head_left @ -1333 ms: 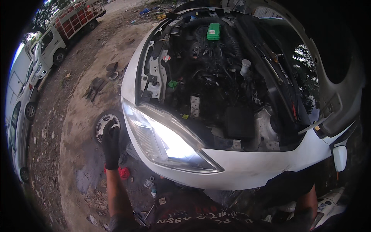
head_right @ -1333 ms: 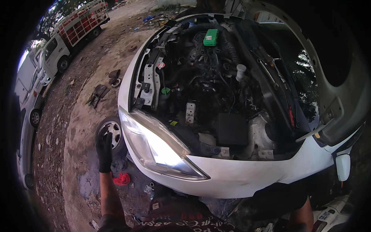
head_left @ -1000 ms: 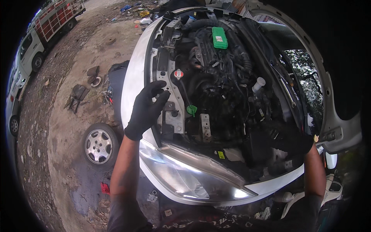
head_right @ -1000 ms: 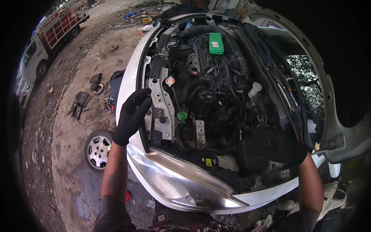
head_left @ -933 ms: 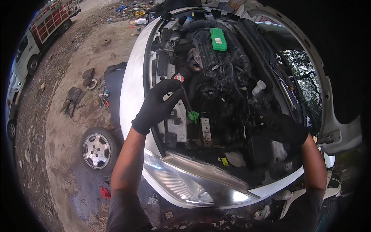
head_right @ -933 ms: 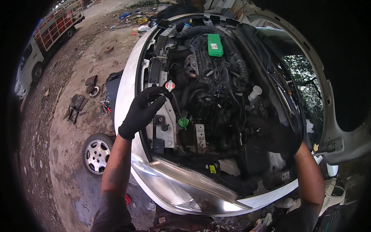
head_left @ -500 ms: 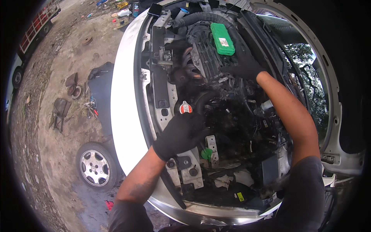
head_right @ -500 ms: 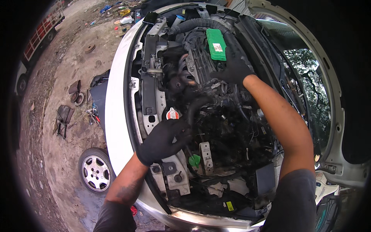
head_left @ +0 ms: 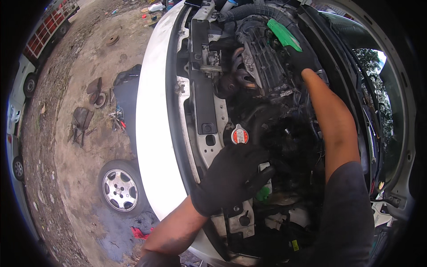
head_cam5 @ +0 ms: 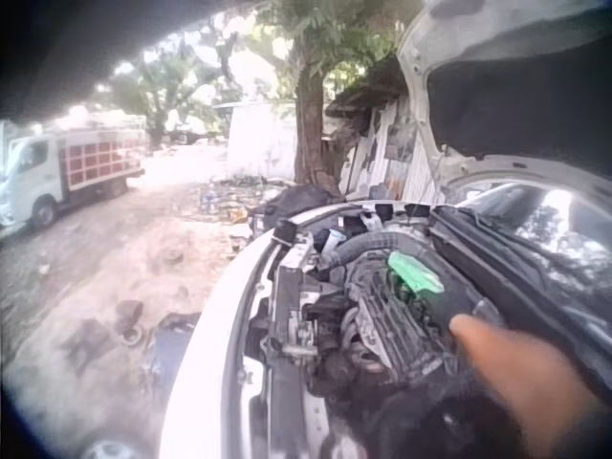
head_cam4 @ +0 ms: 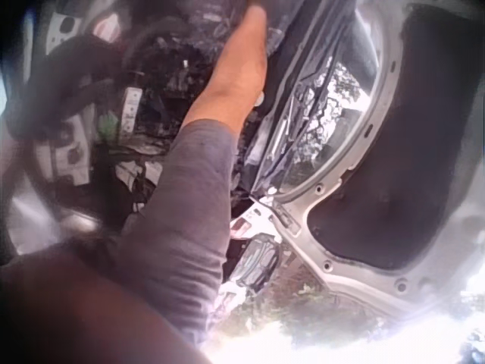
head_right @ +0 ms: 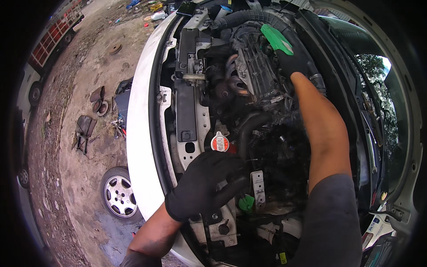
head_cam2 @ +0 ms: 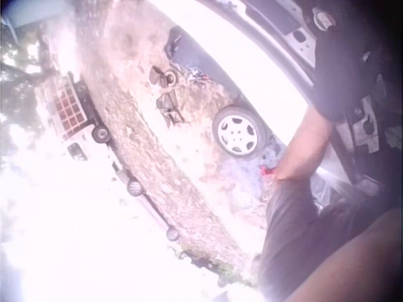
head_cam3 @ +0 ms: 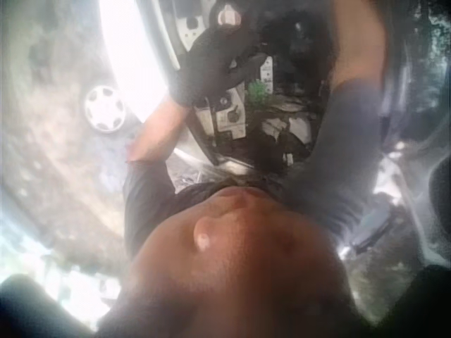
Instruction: The person puts on black gloves and works on a white car with the hood open. They lift a tire and wheel assembly and mount it onto the front hub of the car. They then hand-tighten the lug nuts onto the wheel studs and place a green tool case on the ground.
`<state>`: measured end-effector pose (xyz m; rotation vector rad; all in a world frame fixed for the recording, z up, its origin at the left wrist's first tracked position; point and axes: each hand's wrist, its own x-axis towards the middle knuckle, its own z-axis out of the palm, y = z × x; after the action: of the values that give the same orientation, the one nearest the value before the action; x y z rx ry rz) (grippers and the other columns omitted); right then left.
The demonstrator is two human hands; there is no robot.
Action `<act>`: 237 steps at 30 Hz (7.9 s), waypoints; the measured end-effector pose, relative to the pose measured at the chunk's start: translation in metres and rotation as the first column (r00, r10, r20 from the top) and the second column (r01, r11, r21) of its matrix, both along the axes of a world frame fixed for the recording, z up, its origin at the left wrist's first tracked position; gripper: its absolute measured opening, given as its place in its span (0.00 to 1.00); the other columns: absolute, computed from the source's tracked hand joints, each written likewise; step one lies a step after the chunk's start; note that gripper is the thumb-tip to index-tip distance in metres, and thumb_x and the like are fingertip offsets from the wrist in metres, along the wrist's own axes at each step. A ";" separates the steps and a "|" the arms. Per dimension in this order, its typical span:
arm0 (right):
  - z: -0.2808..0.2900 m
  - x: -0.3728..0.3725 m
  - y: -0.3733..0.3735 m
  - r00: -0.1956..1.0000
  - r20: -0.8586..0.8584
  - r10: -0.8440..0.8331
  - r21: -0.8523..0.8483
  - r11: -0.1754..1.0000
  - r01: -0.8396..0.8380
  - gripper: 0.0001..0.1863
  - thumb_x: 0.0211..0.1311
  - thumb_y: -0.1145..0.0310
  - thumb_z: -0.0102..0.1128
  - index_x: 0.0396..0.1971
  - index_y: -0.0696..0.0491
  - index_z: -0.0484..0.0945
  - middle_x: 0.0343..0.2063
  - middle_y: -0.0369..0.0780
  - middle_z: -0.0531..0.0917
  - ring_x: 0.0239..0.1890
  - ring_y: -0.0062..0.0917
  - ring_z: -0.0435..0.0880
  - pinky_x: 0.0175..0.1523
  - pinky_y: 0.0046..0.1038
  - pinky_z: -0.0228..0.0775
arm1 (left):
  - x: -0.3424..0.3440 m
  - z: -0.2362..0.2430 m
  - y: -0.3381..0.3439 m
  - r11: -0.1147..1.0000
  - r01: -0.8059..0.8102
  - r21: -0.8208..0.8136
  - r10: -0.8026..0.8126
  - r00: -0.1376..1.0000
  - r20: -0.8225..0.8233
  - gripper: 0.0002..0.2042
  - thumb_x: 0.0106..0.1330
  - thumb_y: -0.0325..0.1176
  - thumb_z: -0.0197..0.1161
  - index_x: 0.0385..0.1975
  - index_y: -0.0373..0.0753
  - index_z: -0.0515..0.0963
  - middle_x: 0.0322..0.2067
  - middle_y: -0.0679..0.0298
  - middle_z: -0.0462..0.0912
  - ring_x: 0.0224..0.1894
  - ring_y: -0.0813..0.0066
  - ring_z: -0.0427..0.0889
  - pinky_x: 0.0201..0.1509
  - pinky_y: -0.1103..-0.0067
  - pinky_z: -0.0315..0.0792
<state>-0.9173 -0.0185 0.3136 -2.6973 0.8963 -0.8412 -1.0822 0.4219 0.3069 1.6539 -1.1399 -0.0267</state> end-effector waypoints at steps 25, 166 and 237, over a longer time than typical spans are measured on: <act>0.145 -0.594 0.228 0.080 0.299 0.951 0.652 -0.142 -0.745 0.45 0.39 0.65 0.81 0.63 0.53 0.72 0.58 0.42 0.78 0.62 0.29 0.74 0.69 0.36 0.61 | -0.446 -0.049 0.116 0.918 0.212 -0.334 -0.381 0.246 -0.891 0.45 0.46 0.44 0.78 0.63 0.25 0.65 0.57 0.54 0.76 0.57 0.64 0.75 0.61 0.73 0.68; -0.913 -1.129 0.802 0.540 -0.208 0.816 0.868 -0.101 0.486 0.23 0.62 0.60 0.67 0.53 0.56 0.74 0.49 0.38 0.80 0.49 0.26 0.79 0.53 0.31 0.72 | -1.105 -0.644 0.363 -0.245 -0.830 0.501 0.693 -0.511 -0.508 0.26 0.62 0.24 0.61 0.60 0.27 0.63 0.58 0.46 0.68 0.60 0.55 0.69 0.64 0.67 0.64; -0.918 -1.034 0.816 -0.271 -0.608 0.746 0.652 0.276 -0.706 0.23 0.56 0.52 0.63 0.48 0.50 0.81 0.46 0.47 0.84 0.50 0.42 0.82 0.55 0.39 0.74 | -1.076 -0.660 0.348 -0.258 -0.780 0.570 0.333 -0.626 -0.706 0.21 0.68 0.25 0.57 0.60 0.28 0.64 0.54 0.50 0.70 0.53 0.65 0.73 0.58 0.73 0.67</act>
<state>-1.9509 0.7975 -0.6040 -2.6100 -0.9309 1.0828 -2.1578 0.7699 -0.3528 1.1357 1.4159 0.4067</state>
